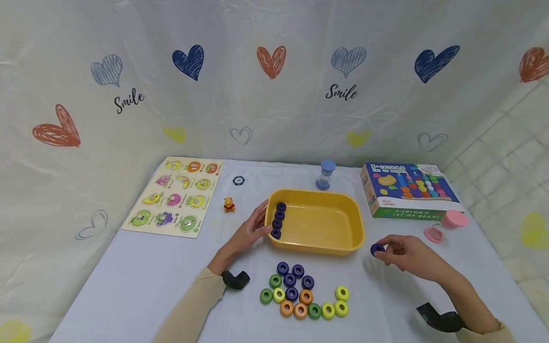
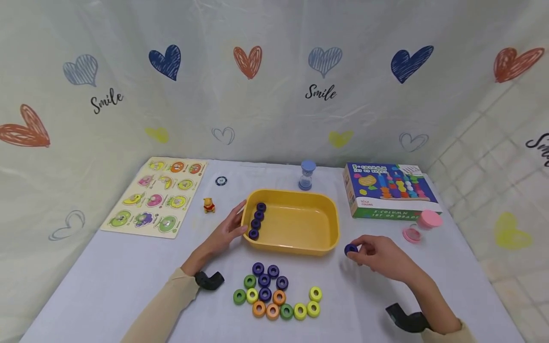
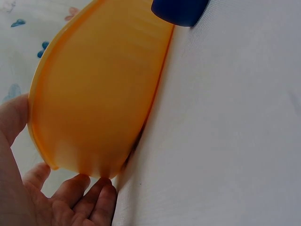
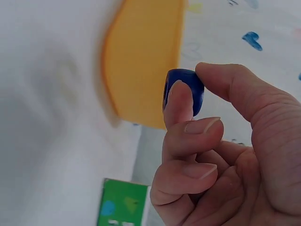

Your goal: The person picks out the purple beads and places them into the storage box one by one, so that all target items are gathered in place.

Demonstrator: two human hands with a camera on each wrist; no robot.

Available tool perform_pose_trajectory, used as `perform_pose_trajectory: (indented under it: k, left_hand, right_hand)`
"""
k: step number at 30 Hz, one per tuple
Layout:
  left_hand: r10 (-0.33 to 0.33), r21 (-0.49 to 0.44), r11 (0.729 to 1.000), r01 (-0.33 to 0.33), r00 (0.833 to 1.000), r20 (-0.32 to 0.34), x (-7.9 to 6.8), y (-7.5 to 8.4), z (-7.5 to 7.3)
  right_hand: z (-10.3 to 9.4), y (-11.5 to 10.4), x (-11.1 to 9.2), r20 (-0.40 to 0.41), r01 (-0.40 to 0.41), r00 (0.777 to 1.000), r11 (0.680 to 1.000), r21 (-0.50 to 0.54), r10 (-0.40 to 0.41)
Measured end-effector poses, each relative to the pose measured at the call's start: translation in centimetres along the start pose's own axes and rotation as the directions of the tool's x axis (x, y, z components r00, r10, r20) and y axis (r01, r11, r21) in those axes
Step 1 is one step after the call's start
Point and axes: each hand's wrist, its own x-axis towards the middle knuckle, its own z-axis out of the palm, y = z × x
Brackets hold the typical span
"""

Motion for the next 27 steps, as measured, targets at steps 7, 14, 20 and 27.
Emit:
perform_pose_trajectory:
  k: [7,14,20,27]
  left_hand:
    - [0.003,-0.006,1.000,-0.003,1.000,-0.003,-0.2,-0.1,-0.1]
    - [0.004,-0.015,1.000,-0.004,1.000,-0.004,-0.2,0.0,-0.2]
    - [0.012,-0.005,1.000,-0.012,1.000,-0.001,-0.1,-0.2,-0.2]
    - [0.020,0.000,1.000,-0.020,1.000,0.012,0.1,-0.2,-0.2]
  right_hand:
    - [-1.2,-2.2,1.0,-0.020,0.091,0.996,0.996,-0.016,-0.091]
    - [-1.7,-4.3,2.6,0.000,0.178,0.984,0.982,-0.067,-0.178]
    - [-1.9,-5.7,4.4,0.016,0.186,0.983,0.977,-0.102,-0.186]
    - [-1.8,-7.0,6.8,0.042,0.202,0.979,0.972,-0.122,-0.198]
